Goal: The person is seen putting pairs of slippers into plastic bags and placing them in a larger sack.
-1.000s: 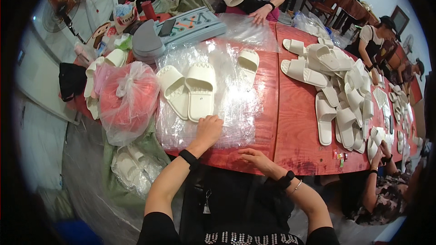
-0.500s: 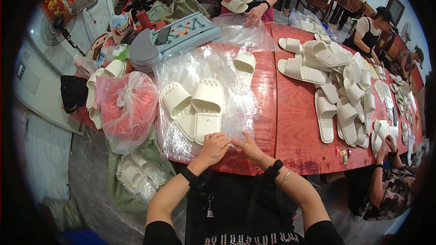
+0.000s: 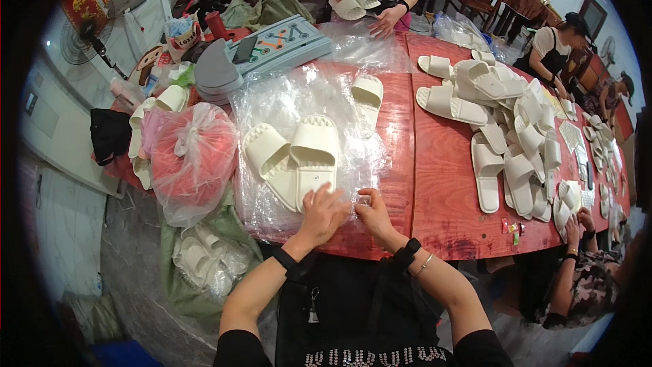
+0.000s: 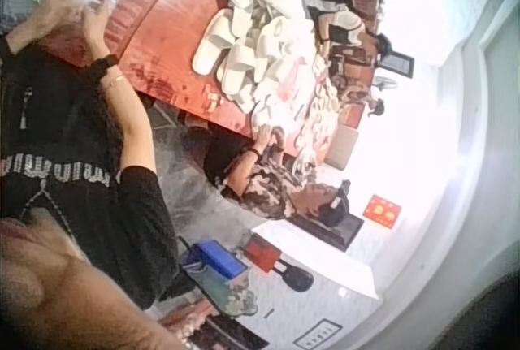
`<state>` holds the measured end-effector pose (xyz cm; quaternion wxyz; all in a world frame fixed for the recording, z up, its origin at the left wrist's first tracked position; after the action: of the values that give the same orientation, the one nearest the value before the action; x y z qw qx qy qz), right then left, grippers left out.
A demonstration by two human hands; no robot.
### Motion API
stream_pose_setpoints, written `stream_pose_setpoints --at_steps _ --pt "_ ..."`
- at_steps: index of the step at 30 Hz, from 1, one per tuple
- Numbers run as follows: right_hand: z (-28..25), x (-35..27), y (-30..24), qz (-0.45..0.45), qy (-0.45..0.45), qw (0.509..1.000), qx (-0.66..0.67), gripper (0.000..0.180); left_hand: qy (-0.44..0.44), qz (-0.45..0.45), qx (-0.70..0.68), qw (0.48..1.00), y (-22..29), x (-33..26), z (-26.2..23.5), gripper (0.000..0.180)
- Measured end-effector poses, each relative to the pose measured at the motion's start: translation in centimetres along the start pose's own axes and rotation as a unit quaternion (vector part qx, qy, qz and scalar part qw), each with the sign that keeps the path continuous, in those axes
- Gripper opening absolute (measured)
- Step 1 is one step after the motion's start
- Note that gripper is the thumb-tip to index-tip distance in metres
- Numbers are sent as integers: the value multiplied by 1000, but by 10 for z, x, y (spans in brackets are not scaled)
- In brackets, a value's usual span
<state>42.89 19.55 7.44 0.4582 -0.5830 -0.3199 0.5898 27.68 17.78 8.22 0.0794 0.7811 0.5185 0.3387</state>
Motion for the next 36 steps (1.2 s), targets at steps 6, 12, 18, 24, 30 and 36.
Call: stream_pose_setpoints --at_steps 6,12,18,24,30,36 --pt "-14 11 -27 -247 -22 957 -148 36 16 -111 233 966 -33 4 11 46" --pt "-66 -13 -91 -418 36 879 -225 43 37 -113 246 962 -55 -2 5 48" --pt "-173 -27 -76 -358 162 891 -226 43 22 -85 239 967 -65 -1 7 48" --pt "-237 -36 4 -241 223 915 -233 38 32 -65 271 960 -30 14 7 38" --pt "-243 -39 32 -155 200 955 -157 54 -38 145 11 989 55 12 67 39" --pt "-244 -57 17 -244 261 866 -349 64 -105 115 105 982 55 2 100 56"
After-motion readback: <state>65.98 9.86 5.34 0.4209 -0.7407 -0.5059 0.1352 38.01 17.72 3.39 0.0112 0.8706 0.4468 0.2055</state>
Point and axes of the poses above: each hand's wrist, its own x-axis towards the middle knuckle, its own z-axis out of the palm, y = z × x, the point moved 1 cm from there along x, towards the middle knuckle, and after that the axes turned 15 degrees about y, right-handed, at the moved point
